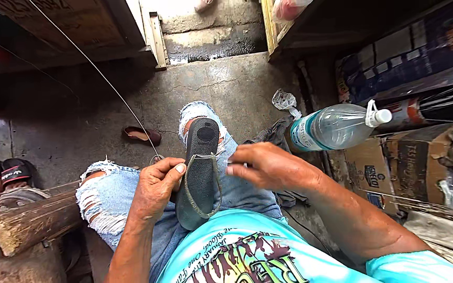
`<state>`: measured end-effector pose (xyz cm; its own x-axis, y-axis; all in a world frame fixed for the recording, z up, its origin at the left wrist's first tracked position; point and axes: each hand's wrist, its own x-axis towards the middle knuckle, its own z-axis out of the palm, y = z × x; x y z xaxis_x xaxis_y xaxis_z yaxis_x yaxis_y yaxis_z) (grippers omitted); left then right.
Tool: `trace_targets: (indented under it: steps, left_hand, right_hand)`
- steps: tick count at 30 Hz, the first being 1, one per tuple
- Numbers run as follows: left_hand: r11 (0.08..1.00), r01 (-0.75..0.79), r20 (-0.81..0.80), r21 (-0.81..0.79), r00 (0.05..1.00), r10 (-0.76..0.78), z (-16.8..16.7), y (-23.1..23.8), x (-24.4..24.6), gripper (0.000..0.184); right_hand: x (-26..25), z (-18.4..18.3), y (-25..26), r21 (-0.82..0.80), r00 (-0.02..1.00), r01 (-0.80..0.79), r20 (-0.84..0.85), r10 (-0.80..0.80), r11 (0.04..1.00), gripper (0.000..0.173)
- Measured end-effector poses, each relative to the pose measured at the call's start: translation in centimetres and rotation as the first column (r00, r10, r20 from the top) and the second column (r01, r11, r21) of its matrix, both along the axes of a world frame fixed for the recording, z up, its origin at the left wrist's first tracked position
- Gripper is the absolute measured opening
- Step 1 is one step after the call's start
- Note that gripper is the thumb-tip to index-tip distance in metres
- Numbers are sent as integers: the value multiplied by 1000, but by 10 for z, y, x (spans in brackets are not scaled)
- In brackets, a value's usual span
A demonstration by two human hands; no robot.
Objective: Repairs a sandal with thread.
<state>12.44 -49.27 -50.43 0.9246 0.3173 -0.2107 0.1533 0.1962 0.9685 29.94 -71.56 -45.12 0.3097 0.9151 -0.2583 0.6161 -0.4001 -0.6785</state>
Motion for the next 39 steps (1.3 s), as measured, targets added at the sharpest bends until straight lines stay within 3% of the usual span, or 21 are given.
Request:
trace_targets:
  steps: [2,4,6,10,13,16,20,22,24,26,28,31,33,35,39]
  left_hand:
    - [1000,-6,11,-11,1000,6,2,-2,-2,16]
    - [1000,-7,39,-6,999,7,5,-6,-3,16]
    - [1000,-3,68,25,998,1,9,-8,-6,16]
    - [998,5,59,63,998,-9,10,-10,-9,15]
    - [995,1,34,103,999,-4,9,-10,-4,15]
    - [993,11,7,116,1000,-12,11,-8,-4,15]
    - [993,-3,7,120,1000,2,9,-9,-3,15]
    - [993,-9,2,115,1000,9,8,-8,-3,15]
    - [993,-18,-2,116,1000,19,7,-8,-4,16]
    - [993,-18,7,119,1000,17,7,-8,-4,15]
    - [992,-14,15,123,1000,12,7,-8,-4,15]
    - [988,12,25,157,1000,-16,10,-11,-3,15]
    - [985,21,43,171,999,-29,12,-13,-2,15]
    - [985,20,54,169,998,-29,13,-15,-3,15]
    - [985,8,58,172,998,-18,14,-15,-7,16]
  right_hand:
    - [-4,-6,4,183,961,181,176,-213,966,44]
    - [-9,-11,9,285,903,241,285,-322,928,36]
    - [-13,-14,10,275,921,218,259,-290,936,21]
    - [-31,-23,21,361,957,197,131,-259,912,32]
    - [-42,-33,33,459,933,194,188,-308,867,14]
    - [-40,-31,36,414,968,172,96,-231,894,11]
    - [-28,-14,30,245,938,152,-342,-62,957,9]
    - [-24,-6,27,195,913,140,-404,-51,971,12]
    - [-23,-3,23,174,948,148,-305,-90,974,18]
    - [-21,-4,17,174,979,197,-96,-182,965,29]
    - [-20,-7,13,187,955,253,105,-276,949,38]
    - [-18,-10,8,142,903,245,328,-279,959,35]
    - [-19,-4,6,51,922,224,311,-229,973,28]
    - [-20,3,4,4,966,211,152,-210,977,25]
    - [-27,-2,4,100,970,231,-98,-221,968,31]
